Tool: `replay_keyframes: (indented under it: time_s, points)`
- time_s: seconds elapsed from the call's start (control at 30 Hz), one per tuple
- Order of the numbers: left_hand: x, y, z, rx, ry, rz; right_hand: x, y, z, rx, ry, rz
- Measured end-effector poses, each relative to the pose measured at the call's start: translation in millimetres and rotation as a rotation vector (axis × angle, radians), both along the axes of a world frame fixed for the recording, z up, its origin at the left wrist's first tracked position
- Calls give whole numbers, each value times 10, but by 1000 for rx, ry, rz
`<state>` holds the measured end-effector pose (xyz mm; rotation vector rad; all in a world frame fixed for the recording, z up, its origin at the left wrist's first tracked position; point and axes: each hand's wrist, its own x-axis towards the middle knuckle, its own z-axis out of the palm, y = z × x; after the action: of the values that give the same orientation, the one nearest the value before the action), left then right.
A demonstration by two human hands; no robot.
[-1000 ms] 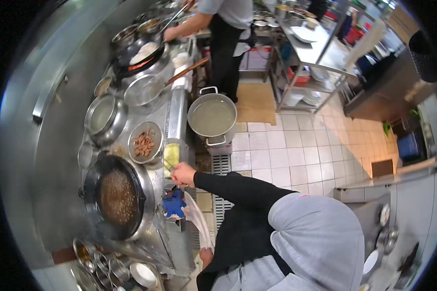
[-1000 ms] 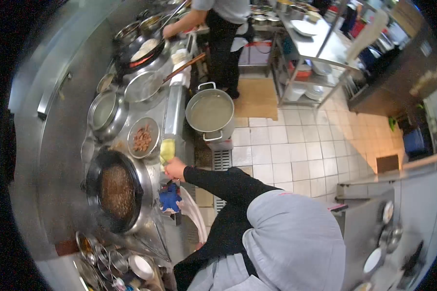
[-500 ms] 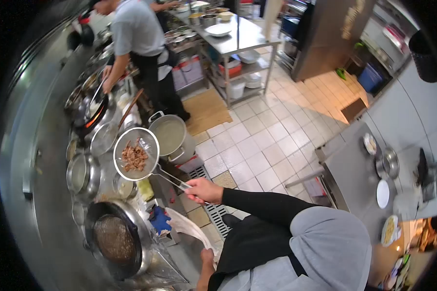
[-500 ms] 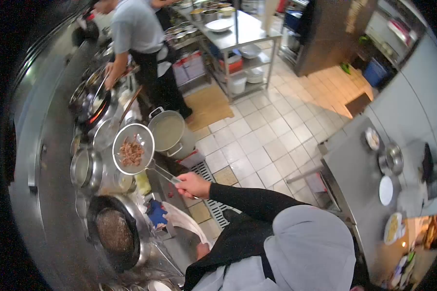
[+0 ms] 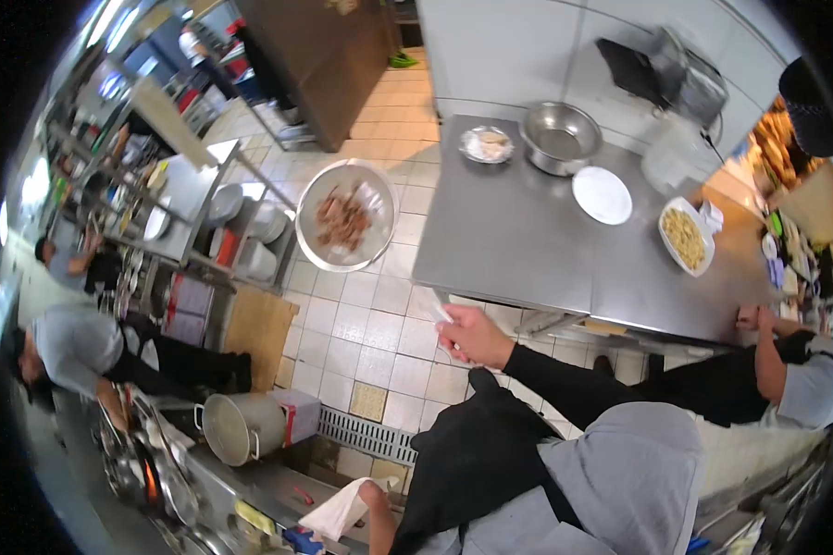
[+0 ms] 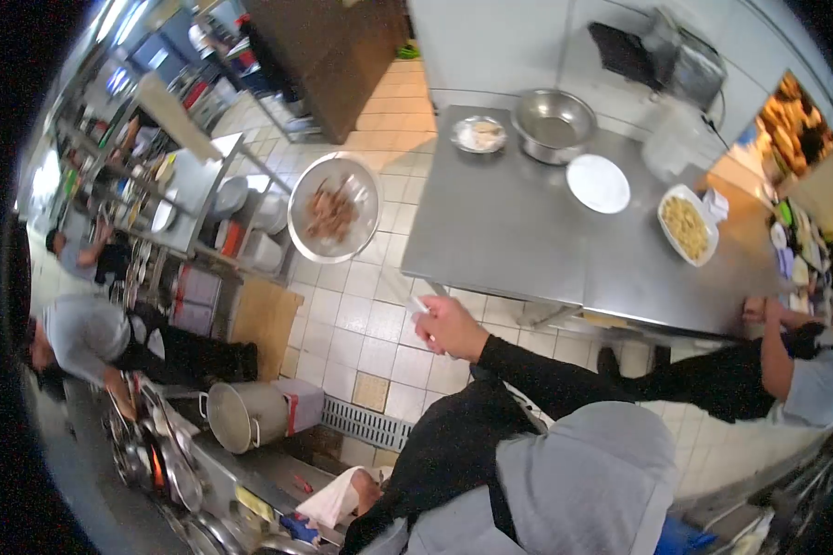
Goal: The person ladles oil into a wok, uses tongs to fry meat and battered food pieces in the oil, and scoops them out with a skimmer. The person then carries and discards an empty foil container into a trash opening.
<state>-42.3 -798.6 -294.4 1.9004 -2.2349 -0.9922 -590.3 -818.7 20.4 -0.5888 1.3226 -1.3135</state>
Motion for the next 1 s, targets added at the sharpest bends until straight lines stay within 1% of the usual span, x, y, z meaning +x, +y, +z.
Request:
replay_keyframes:
  time_s: [0.03, 0.07, 0.1, 0.13, 0.17, 0.27, 0.37, 0.47, 0.57, 0.77, 0.87, 0.97, 1.0]
  points:
    - [-116, -11, 41, 199, 274, 445, -211, 110, -7, -42, -1, -78]
    - [-221, -19, 70, 459, 569, 853, -402, 208, 0, -82, 3, -153]
    - [-354, -28, 140, 591, 824, 1362, -607, 304, 30, -87, -8, -205]
    - [-436, -2, 203, 595, 841, 1482, -801, 384, 68, -96, -15, -255]
    - [-509, 22, 266, 602, 783, 1427, -983, 434, 91, -108, -22, -305]
    - [-658, 48, 431, 581, 643, 1315, -1450, 516, 64, -229, -232, -468]
    - [-699, 45, 541, 550, 576, 1255, -1776, 545, 228, -451, -628, -526]
    - [-763, 64, 631, 531, 532, 1241, -2001, 493, 66, -699, -961, -452]
    - [-762, 103, 656, 521, 507, 1230, -2119, 359, -37, -866, -1171, -395]
    - [-628, 207, 731, 505, 492, 1254, -2054, 177, -76, -867, -1032, -366]
    - [-548, 288, 660, 513, 507, 1284, -1907, 108, -105, -670, -764, -500]
    - [-460, 396, 528, 512, 538, 1322, -1728, 20, -194, -372, -379, -634]
    - [-439, 443, 489, 511, 547, 1346, -1657, -8, -275, -320, -269, -648]
